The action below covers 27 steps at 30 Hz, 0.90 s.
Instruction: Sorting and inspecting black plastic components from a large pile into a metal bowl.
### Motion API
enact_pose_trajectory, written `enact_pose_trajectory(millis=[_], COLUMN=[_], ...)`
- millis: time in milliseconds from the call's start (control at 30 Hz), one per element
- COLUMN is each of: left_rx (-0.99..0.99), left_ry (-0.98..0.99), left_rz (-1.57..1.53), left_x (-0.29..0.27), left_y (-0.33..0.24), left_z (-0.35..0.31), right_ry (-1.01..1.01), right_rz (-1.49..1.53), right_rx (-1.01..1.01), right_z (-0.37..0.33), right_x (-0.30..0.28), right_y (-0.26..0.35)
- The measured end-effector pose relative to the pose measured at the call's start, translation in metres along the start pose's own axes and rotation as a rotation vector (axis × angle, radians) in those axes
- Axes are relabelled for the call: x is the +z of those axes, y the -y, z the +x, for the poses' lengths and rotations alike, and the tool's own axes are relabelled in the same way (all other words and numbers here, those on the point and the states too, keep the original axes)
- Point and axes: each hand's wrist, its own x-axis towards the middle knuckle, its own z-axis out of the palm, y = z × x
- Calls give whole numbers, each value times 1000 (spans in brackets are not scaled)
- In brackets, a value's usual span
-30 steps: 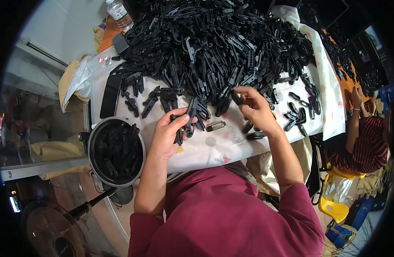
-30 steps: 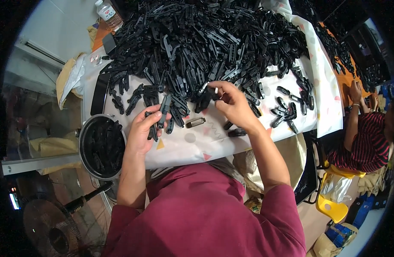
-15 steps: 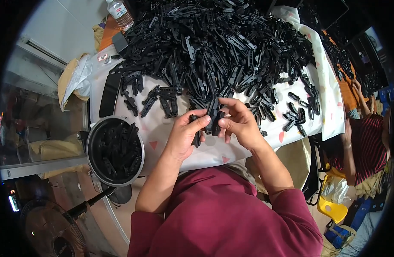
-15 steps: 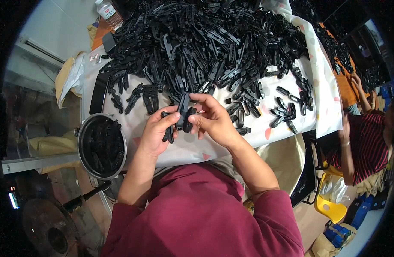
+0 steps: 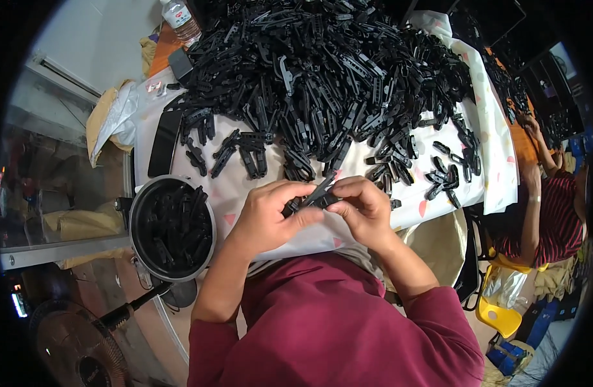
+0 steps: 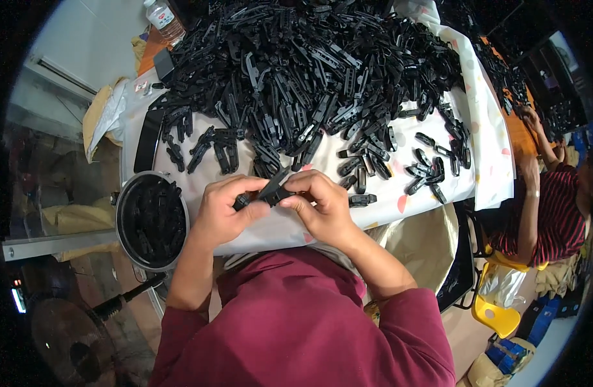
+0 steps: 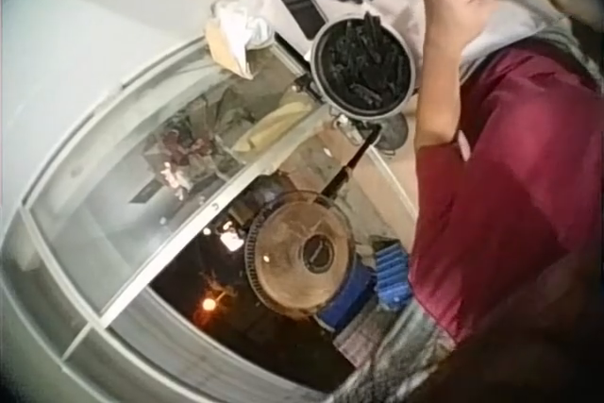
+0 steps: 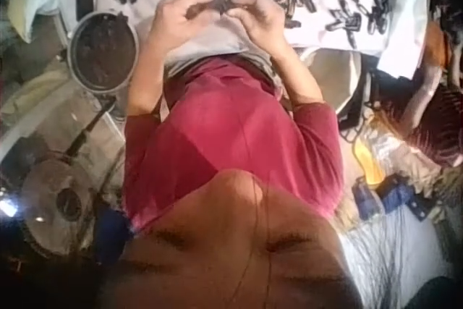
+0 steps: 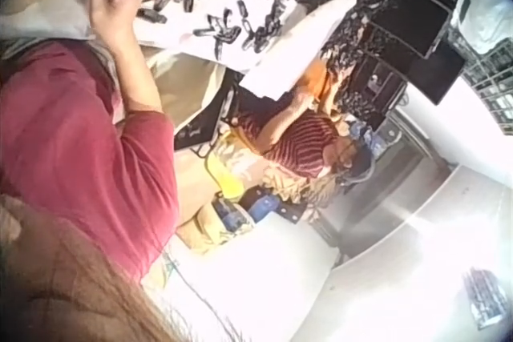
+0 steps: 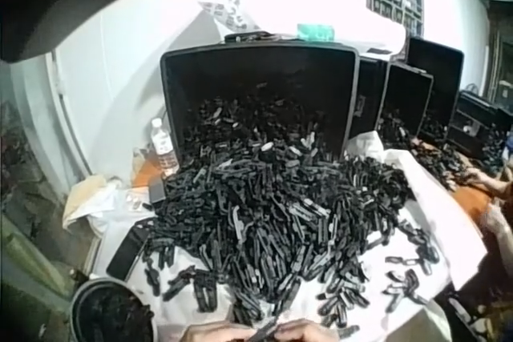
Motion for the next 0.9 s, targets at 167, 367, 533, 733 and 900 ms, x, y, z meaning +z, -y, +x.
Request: enact_pose_trajectory(millis=[167, 367, 533, 733, 900], left_rx=[-45, -406, -595, -550, -542], left_ry=[28, 48, -426, -440, -64], left_rz=[171, -252, -773, 89, 505], left_x=[12, 21, -6, 9, 17], left_y=[9, 32, 48, 63, 33], left_z=[-25, -49, -39, -35, -18], right_ry=[-71, 196, 95, 103, 120], right_rz=[103, -265, -919, -929, -814], right_rx=[237, 113, 47, -113, -51], right_z=[-6, 9, 47, 55, 38], right_x=[17, -9, -46, -22, 22], right_y=[21, 5, -22, -22, -23])
